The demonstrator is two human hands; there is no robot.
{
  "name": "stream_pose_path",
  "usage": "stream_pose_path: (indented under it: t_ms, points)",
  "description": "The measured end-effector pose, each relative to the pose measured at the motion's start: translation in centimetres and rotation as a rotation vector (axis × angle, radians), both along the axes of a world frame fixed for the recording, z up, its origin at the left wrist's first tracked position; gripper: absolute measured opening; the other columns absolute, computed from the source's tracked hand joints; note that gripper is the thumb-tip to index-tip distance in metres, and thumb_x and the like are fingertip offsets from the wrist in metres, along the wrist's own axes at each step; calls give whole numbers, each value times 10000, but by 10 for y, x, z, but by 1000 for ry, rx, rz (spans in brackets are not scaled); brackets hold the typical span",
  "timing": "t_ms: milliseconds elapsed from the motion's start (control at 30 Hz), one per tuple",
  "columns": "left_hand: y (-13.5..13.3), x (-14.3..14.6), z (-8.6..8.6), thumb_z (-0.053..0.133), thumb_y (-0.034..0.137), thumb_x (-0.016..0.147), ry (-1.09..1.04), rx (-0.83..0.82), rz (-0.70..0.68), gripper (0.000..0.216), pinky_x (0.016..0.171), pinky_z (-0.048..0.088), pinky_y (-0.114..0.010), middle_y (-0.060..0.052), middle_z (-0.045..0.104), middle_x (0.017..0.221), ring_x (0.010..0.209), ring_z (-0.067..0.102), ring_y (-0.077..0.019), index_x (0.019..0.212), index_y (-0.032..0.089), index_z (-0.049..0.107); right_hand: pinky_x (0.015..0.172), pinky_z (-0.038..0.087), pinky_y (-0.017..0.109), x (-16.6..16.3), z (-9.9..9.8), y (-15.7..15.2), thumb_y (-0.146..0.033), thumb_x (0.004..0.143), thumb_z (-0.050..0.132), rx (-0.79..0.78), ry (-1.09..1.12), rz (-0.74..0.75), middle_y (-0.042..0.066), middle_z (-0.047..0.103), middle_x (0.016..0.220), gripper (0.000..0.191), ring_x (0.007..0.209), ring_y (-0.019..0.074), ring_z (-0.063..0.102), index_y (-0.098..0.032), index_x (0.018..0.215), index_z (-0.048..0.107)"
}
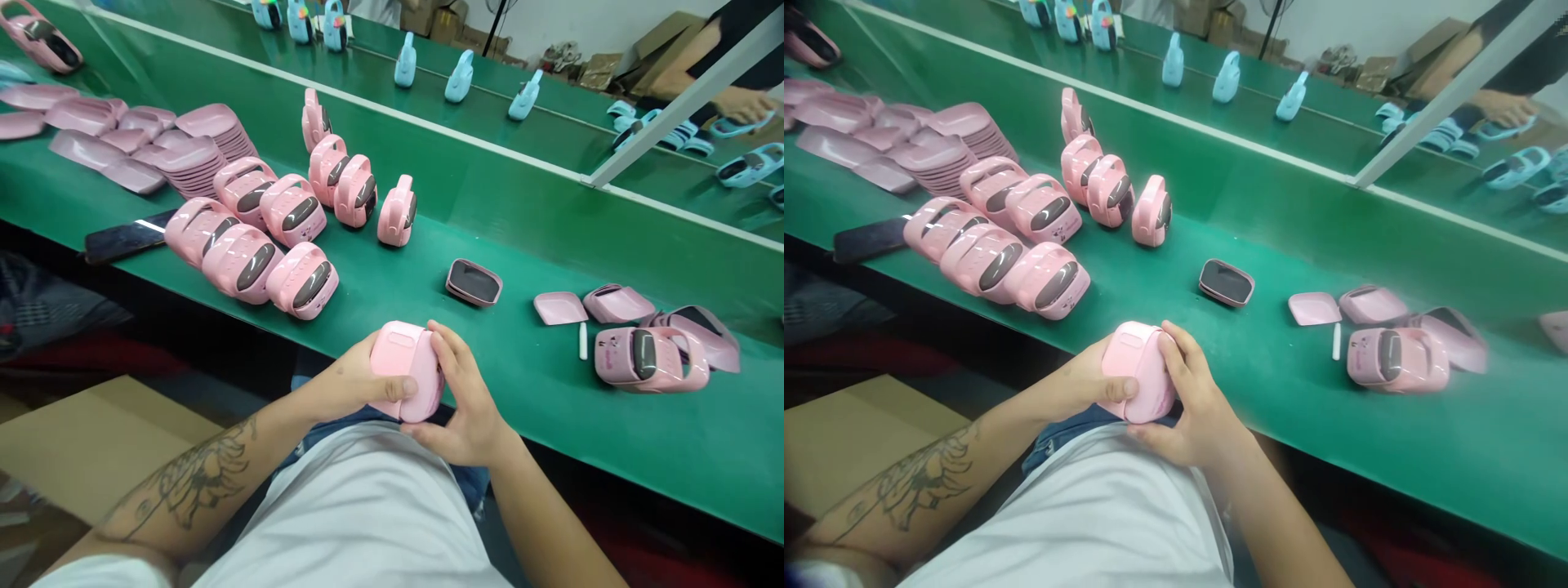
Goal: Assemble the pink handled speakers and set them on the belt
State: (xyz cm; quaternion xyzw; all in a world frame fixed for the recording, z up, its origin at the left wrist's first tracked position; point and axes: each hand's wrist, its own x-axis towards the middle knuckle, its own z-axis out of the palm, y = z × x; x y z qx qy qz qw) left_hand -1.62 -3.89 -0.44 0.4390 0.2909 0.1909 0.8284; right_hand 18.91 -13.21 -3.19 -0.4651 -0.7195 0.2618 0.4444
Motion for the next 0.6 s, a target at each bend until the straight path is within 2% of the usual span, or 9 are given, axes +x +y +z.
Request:
stream_pose_path:
  t_ms: [133, 233, 400, 600]
  points:
    - [-2, 1, 3, 942, 418, 719, 25, 34, 11, 801, 848, 580, -341, -126, 708, 1266, 1094, 696, -285, 1390, 190, 569, 1273, 357, 707, 0, 7, -5, -391, 746, 937, -13, -79, -5, 97, 263, 1772, 1249, 1593, 448, 351, -396, 1723, 159]
    - [-4, 1, 4, 936, 430, 723, 23, 57, -7, 819, 890, 581, -373, -132, 695, 1299, 1144, 681, -311, 1416, 199, 565, 1256, 395, 693, -2, 11, -9, -412, 755, 927, 11, -142, -20, 132, 291, 1735, 1248, 1561, 447, 386, -372, 1729, 147]
    - [-7, 4, 10, 951, 457, 698, -28, 86, -19, 834, 913, 577, -407, -161, 694, 1288, 1148, 680, -337, 1383, 173, 570, 1231, 449, 658, -3, 20, -13, -386, 828, 866, 71, -245, -21, 200, 309, 1682, 1177, 1553, 406, 392, -273, 1737, 126]
    - [-13, 2, 16, 915, 370, 719, 27, 157, 16, 820, 916, 588, -476, -189, 656, 1359, 1195, 672, -385, 1396, 164, 500, 1192, 510, 614, -5, 28, -14, -308, 853, 847, 199, -341, -27, 271, 353, 1624, 1139, 1542, 392, 420, -147, 1728, 135]
